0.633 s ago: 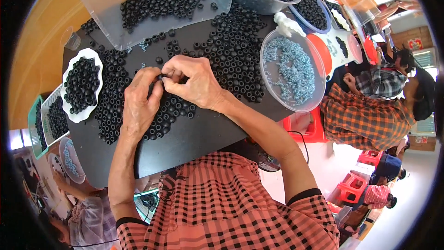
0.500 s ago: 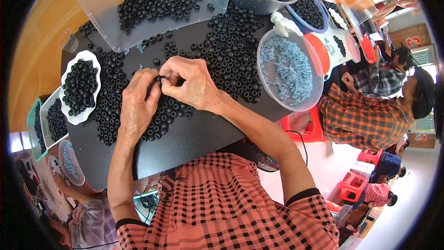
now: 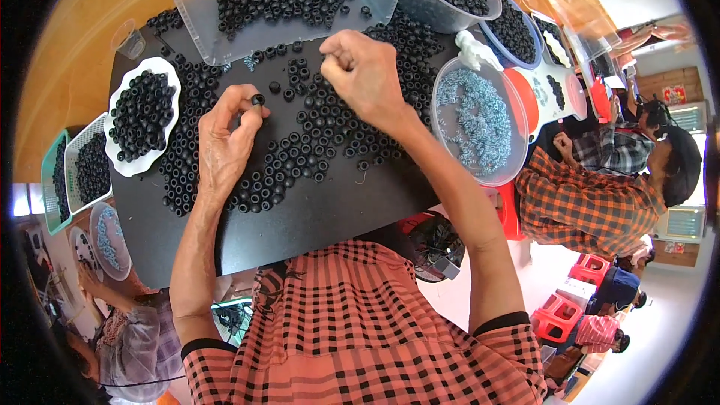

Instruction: The person assembles components by inserting small blue pieces into black plastic rings one at a time by hand.

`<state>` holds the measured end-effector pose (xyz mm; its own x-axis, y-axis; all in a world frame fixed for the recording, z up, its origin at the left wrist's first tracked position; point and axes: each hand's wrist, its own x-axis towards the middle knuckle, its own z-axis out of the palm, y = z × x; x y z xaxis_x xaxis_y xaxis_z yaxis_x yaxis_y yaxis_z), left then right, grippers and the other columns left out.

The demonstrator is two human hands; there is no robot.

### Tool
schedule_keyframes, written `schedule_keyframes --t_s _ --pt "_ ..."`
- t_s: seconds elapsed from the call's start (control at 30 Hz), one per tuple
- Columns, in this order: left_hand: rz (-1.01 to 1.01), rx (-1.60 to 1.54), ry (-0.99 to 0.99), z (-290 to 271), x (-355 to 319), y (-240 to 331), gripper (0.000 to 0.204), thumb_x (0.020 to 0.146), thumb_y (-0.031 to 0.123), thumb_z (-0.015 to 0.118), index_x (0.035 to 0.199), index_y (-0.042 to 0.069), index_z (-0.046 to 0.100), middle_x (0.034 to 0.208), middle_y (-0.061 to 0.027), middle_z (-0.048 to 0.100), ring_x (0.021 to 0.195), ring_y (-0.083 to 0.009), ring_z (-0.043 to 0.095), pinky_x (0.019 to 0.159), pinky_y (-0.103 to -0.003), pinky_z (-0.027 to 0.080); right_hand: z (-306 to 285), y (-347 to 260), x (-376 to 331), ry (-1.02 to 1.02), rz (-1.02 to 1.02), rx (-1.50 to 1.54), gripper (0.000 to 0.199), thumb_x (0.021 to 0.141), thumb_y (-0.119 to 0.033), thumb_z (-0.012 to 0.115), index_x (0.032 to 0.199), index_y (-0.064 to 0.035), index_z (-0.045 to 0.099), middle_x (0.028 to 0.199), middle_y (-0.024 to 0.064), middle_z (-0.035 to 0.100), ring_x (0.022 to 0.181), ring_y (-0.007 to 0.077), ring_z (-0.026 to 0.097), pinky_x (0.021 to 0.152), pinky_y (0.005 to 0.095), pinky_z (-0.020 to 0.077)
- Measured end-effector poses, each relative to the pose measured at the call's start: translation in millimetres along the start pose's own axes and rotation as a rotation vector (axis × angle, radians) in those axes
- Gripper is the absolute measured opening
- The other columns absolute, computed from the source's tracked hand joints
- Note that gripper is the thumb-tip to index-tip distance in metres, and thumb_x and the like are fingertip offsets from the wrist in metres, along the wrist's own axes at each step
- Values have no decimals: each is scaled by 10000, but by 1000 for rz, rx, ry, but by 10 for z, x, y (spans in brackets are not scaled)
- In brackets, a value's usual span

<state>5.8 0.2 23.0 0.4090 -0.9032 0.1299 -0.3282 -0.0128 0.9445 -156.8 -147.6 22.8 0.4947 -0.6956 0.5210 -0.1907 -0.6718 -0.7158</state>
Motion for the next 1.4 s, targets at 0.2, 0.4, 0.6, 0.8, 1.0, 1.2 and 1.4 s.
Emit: schedule_keyframes --t_s 0.2,0.4,0.6,0.8,1.0,1.2,1.4 --pt "-20 -155 -42 94 -11 -99 98 889 52 515 957 24 580 744 33 562 778 -60 581 704 -221 456 44 331 241 -194 -86 -211 172 722 -85 603 844 22 658 701 155 640 588 249 621 578 336 500" --pt "-5 -138 -83 153 -42 -135 92 888 46 511 953 27 574 744 26 563 767 -63 580 706 -213 458 121 361 299 -461 -115 -122 194 692 -135 588 793 -12 698 685 185 645 650 329 651 637 381 519" --pt "-30 -150 -78 144 -54 -114 93 881 24 499 945 13 566 745 23 556 770 -62 575 713 -210 456 -112 326 345 -390 -6 -138 197 740 -113 617 902 -26 689 731 115 660 621 181 629 593 301 497" --pt "-26 -162 -97 162 -41 -133 107 878 25 494 952 9 569 744 17 558 769 -64 573 714 -212 456 5 366 229 -546 -263 -317 174 711 -113 612 853 -32 671 802 125 662 743 298 630 708 389 504" --pt "-22 -93 -103 160 -57 -89 119 873 33 506 964 6 578 728 8 568 756 -76 582 693 -225 464 -36 225 204 -576 -252 -394 171 713 -126 616 846 -35 672 810 119 658 785 310 622 721 427 476" --pt "62 102 -70 129 -36 -56 151 840 21 541 984 -10 577 794 -72 588 763 -141 600 700 -269 477 -8 150 218 -611 -213 -484 215 687 -146 658 877 -45 670 817 115 659 819 298 618 738 439 438" --pt "445 610 28 46 48 -129 227 761 -15 582 988 -16 580 1017 -164 557 1031 -333 506 888 -409 435 1 109 244 -627 -183 -475 209 670 -146 677 843 -37 634 803 105 640 783 296 615 718 432 432"
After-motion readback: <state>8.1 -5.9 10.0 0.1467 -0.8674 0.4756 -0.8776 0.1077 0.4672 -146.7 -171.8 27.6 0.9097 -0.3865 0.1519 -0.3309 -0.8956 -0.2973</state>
